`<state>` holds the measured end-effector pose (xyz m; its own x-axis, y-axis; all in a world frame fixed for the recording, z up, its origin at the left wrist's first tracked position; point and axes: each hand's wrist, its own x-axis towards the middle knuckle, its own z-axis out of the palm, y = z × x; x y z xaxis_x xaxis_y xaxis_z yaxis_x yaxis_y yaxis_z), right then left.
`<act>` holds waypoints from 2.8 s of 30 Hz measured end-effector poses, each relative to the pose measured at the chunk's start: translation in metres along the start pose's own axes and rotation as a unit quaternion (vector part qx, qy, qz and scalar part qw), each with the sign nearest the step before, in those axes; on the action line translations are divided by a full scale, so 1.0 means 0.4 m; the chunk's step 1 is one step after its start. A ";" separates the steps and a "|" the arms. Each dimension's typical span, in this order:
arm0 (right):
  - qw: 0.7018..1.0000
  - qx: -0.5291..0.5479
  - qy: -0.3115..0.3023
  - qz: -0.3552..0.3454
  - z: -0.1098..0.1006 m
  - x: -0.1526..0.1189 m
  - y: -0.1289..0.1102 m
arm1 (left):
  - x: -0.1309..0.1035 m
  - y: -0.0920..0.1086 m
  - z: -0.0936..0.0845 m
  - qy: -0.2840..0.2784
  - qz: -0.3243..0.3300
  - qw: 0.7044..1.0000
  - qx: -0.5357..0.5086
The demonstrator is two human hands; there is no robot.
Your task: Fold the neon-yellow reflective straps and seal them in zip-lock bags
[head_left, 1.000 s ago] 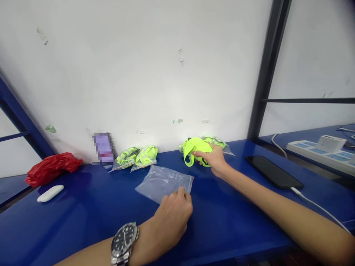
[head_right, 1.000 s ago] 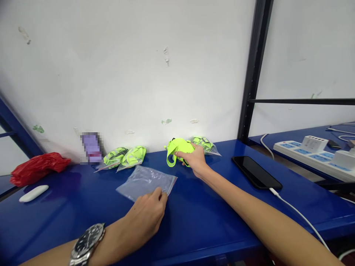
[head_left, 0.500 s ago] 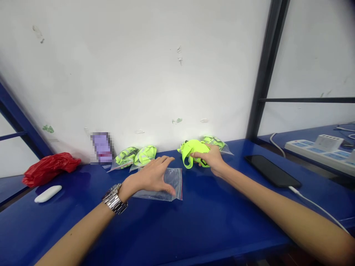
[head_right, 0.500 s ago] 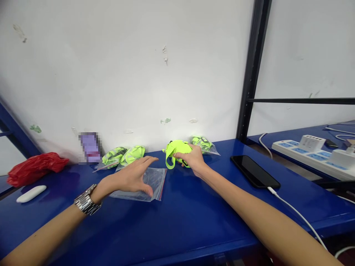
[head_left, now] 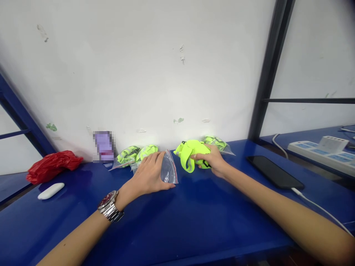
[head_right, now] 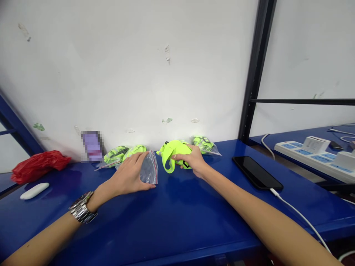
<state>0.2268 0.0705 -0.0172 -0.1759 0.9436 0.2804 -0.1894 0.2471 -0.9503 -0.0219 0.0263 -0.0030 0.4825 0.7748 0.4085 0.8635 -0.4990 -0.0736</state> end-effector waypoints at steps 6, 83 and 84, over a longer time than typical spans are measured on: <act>0.992 0.052 -0.107 0.031 0.013 -0.020 -0.014 | -0.020 -0.004 0.014 0.087 0.043 0.995 0.035; 0.933 0.094 -0.313 0.153 0.045 -0.048 0.042 | -0.068 0.067 -0.024 -0.041 0.142 0.964 -0.220; 0.933 0.095 -0.313 0.152 0.045 -0.048 0.043 | -0.068 0.065 -0.021 -0.032 0.151 0.963 -0.220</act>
<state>0.2094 0.0525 -0.0365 -0.7679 0.6353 0.0823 -0.1965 -0.1113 -0.9742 -0.0138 -0.0109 -0.0085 0.7216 0.5841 0.3716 0.5441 -0.8104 0.2174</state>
